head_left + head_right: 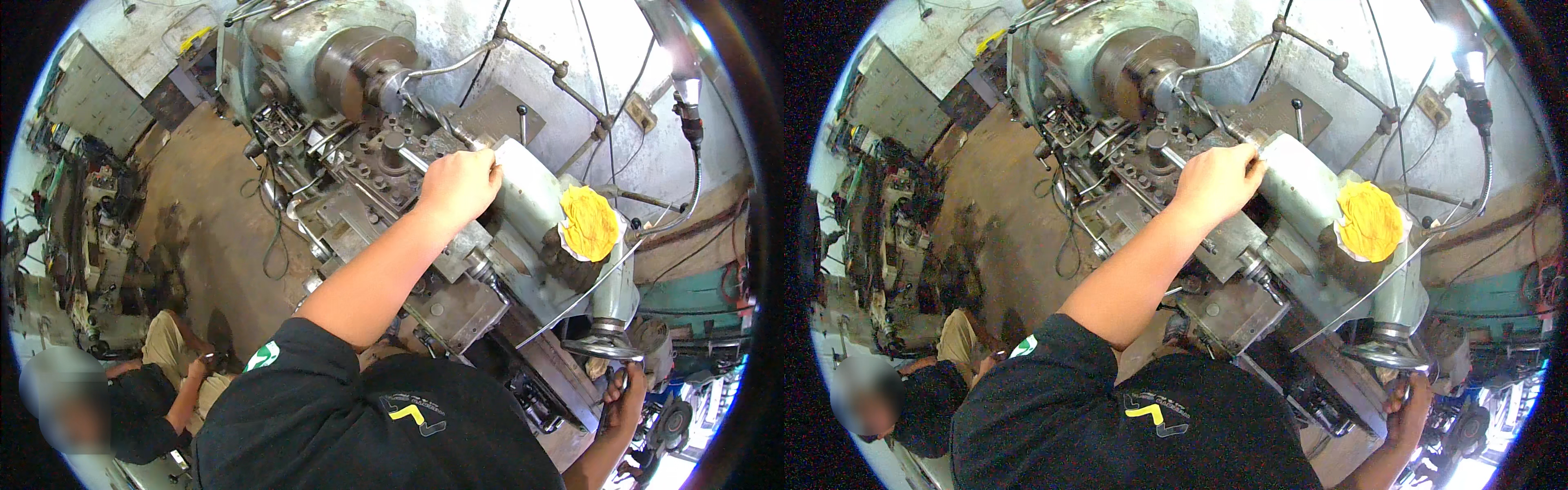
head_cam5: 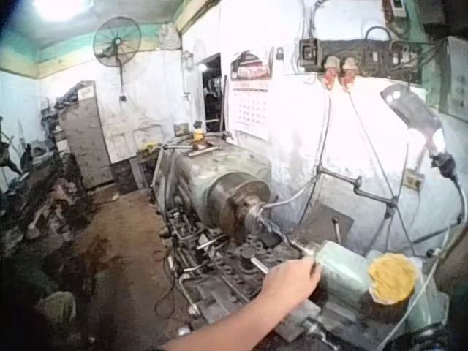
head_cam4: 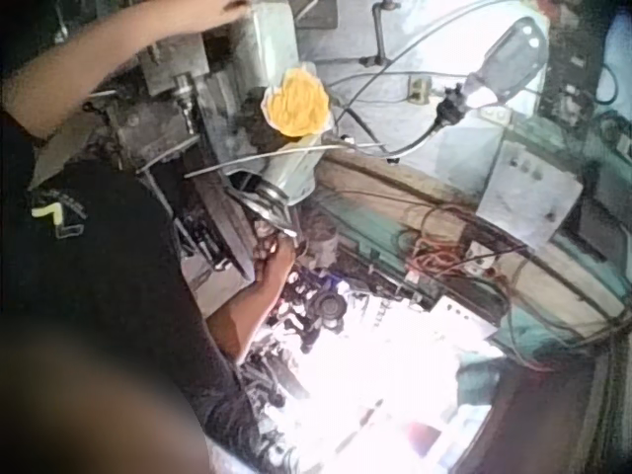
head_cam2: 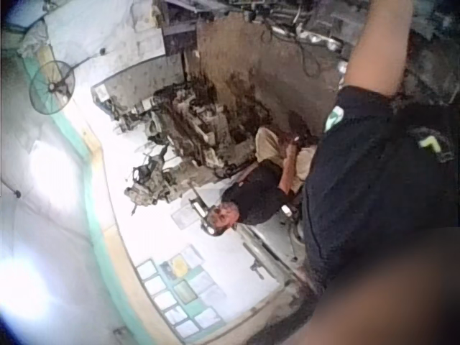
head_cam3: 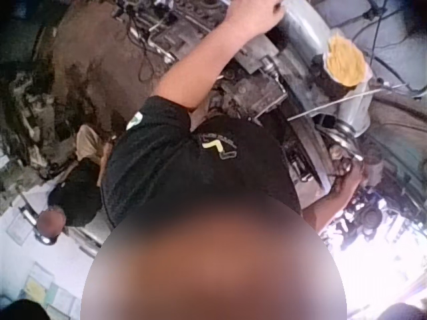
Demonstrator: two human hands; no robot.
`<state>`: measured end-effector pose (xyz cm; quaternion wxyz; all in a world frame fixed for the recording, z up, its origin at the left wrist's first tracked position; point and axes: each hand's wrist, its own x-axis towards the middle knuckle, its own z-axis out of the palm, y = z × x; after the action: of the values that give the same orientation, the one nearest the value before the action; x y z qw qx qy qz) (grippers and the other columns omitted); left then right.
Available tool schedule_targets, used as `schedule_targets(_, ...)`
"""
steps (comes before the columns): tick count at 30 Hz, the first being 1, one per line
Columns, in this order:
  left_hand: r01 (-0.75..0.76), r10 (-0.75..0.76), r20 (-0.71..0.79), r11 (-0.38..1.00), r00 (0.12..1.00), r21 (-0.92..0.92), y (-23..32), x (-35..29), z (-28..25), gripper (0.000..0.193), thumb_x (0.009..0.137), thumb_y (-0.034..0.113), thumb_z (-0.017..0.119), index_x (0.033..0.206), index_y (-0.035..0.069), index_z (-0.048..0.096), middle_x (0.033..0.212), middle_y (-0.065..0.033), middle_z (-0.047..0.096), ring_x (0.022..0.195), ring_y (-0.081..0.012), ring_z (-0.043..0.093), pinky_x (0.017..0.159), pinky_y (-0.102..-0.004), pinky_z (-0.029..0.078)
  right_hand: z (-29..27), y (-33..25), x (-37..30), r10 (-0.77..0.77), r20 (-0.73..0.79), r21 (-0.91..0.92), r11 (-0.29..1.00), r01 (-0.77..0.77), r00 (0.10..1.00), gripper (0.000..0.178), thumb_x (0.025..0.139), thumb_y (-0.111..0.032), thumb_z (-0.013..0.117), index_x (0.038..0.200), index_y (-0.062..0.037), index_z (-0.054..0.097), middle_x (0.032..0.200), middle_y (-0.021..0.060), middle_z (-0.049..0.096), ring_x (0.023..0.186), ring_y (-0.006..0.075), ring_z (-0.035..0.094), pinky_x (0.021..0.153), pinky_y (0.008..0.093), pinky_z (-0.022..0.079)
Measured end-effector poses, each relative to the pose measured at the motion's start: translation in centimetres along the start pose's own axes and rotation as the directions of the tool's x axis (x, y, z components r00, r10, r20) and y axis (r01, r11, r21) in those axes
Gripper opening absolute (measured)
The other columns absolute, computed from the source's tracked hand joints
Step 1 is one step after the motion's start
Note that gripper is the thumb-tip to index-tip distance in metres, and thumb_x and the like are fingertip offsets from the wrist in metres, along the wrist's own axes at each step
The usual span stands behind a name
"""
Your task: The person operates a metal lathe, using both hands to turn the cross-slide and compound handwheels while the chuck rotates. They repeatedly advance and retract the cutting tool against the workpiece and occasionally pause to adjust the tool position.
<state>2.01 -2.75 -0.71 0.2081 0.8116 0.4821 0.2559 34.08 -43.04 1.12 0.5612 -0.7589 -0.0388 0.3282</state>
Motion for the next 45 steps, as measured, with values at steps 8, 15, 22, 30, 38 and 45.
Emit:
schedule_targets(8,-0.012,0.012,-0.005,1.000,1.000,-0.021,0.1,-0.3,-0.1,0.031,0.100,0.039,0.061,0.102,0.010,0.071,0.089,-0.0183,0.075,0.087,-0.0422,0.072,0.076,-0.0539,0.056,3.9,-1.1,-1.2,0.172,-0.010,0.078,0.982,-0.171,0.985,0.053,0.098,-0.067,0.060,0.107,-0.0148,0.058,0.060,-0.0014,0.048,0.041,0.0109,0.041,0.040,0.0263,0.032)
schedule_targets(15,0.033,-0.033,-0.005,0.999,0.999,0.005,0.4,-0.2,0.0,0.030,0.099,0.038,0.066,0.107,0.010,0.073,0.083,-0.0154,0.073,0.079,-0.0371,0.072,0.070,-0.0487,0.054,3.5,-1.6,-0.1,0.289,-0.172,0.101,0.956,-0.275,0.942,0.059,0.093,-0.073,0.062,0.108,-0.0163,0.061,0.054,-0.0035,0.045,0.037,0.0095,0.040,0.034,0.0248,0.031)
schedule_targets(22,0.020,-0.018,-0.059,0.999,0.998,0.034,0.5,-0.2,0.5,0.028,0.097,0.035,0.071,0.104,0.009,0.074,0.067,-0.0116,0.063,0.061,-0.0276,0.063,0.059,-0.0407,0.048,2.1,-0.7,0.2,0.315,-0.180,0.118,0.947,-0.298,0.932,0.063,0.101,-0.067,0.054,0.126,-0.0089,0.059,0.074,0.0050,0.062,0.036,0.0112,0.042,0.029,0.0255,0.029)
schedule_targets(30,0.042,-0.041,-0.045,0.999,0.998,0.021,1.2,-0.1,0.6,0.018,0.097,0.023,0.073,0.103,0.006,0.073,0.069,-0.0096,0.061,0.059,-0.0193,0.055,0.058,-0.0345,0.046,3.6,-0.2,0.2,0.195,-0.317,0.138,0.978,-0.159,0.928,0.060,0.101,-0.070,0.052,0.110,-0.0115,0.062,0.045,-0.0033,0.038,0.027,0.0103,0.034,0.027,0.0232,0.027)
schedule_targets(38,0.007,0.000,-0.040,0.986,0.999,0.165,1.6,0.1,0.8,0.019,0.098,0.030,0.070,0.101,0.011,0.071,0.077,-0.0129,0.069,0.065,-0.0323,0.066,0.060,-0.0427,0.050,2.5,0.5,0.1,0.200,-0.204,0.200,0.967,-0.159,0.958,0.057,0.102,-0.066,0.054,0.113,-0.0114,0.061,0.047,-0.0036,0.039,0.029,0.0084,0.035,0.027,0.0224,0.027)
schedule_targets(45,0.040,-0.031,-0.039,0.964,0.999,0.263,2.1,0.0,1.1,0.018,0.098,0.027,0.071,0.102,0.009,0.072,0.079,-0.0147,0.069,0.069,-0.0334,0.068,0.064,-0.0422,0.052,1.5,0.9,0.1,0.240,-0.241,0.197,0.961,-0.195,0.940,0.056,0.101,-0.066,0.055,0.112,-0.0114,0.061,0.047,-0.0036,0.039,0.029,0.0084,0.035,0.027,0.0225,0.027)
